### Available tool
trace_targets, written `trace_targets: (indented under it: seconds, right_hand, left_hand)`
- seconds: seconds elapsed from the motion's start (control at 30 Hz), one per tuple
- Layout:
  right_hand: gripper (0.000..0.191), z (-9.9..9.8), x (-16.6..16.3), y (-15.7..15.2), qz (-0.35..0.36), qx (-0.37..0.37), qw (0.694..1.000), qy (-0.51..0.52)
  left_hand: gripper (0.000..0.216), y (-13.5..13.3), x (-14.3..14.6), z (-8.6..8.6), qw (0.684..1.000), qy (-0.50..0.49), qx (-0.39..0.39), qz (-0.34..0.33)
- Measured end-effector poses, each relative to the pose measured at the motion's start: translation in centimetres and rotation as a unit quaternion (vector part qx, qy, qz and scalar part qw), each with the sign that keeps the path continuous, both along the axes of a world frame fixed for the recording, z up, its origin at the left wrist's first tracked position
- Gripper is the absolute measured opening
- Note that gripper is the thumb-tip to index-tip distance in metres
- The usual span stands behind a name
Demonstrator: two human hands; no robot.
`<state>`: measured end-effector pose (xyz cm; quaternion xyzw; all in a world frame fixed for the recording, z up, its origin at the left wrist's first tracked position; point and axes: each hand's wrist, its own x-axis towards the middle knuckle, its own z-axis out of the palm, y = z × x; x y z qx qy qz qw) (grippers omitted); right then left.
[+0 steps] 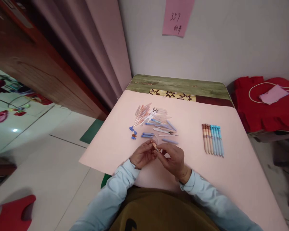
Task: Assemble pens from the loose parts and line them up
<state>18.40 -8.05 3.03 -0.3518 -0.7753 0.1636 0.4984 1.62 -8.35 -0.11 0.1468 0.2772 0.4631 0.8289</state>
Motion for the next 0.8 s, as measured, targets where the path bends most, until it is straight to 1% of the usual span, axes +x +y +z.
trace_targets:
  seconds: [0.17,0.3,0.37,0.43,0.5,0.6,0.7,0.8]
  right_hand:
    - [0.015,-1.0,0.4,0.3,0.010,-0.020,1.000,0.010]
    - [0.028,-1.6,1.2,0.6,0.034,-0.019,0.999,0.015]
    - [0.028,-1.9,1.7,0.9,0.029,-0.038,0.998,0.032]
    - [0.020,-2.1,2.2,1.6,-0.017,-0.070,0.996,0.057]
    - [0.016,-2.3,2.7,2.6,-0.086,-0.102,0.988,0.080]
    - [0.017,-2.7,3.4,4.3,-0.168,-0.123,0.973,0.099]
    - [0.021,-3.0,4.1,5.4,-0.218,-0.133,0.960,0.116]
    - [0.025,-3.0,4.9,5.6,-0.233,-0.148,0.957,0.091]
  left_hand:
    - [0.024,0.2,0.5,0.2,1.000,0.021,0.004,0.000]
    - [0.024,0.4,0.6,0.4,1.000,0.024,0.004,0.019]
    - [0.021,0.5,0.4,0.4,0.999,0.025,-0.012,0.036]
    - [0.018,0.6,0.2,0.4,0.998,0.028,-0.034,0.049]
    - [0.015,0.6,0.1,0.4,0.996,0.036,-0.052,0.065]
    - [0.012,0.6,0.0,0.4,0.993,0.049,-0.060,0.088]
    - [0.010,0.5,0.0,0.5,0.990,0.053,-0.069,0.106]
    - [0.009,0.5,0.0,0.7,0.990,0.045,-0.071,0.115]
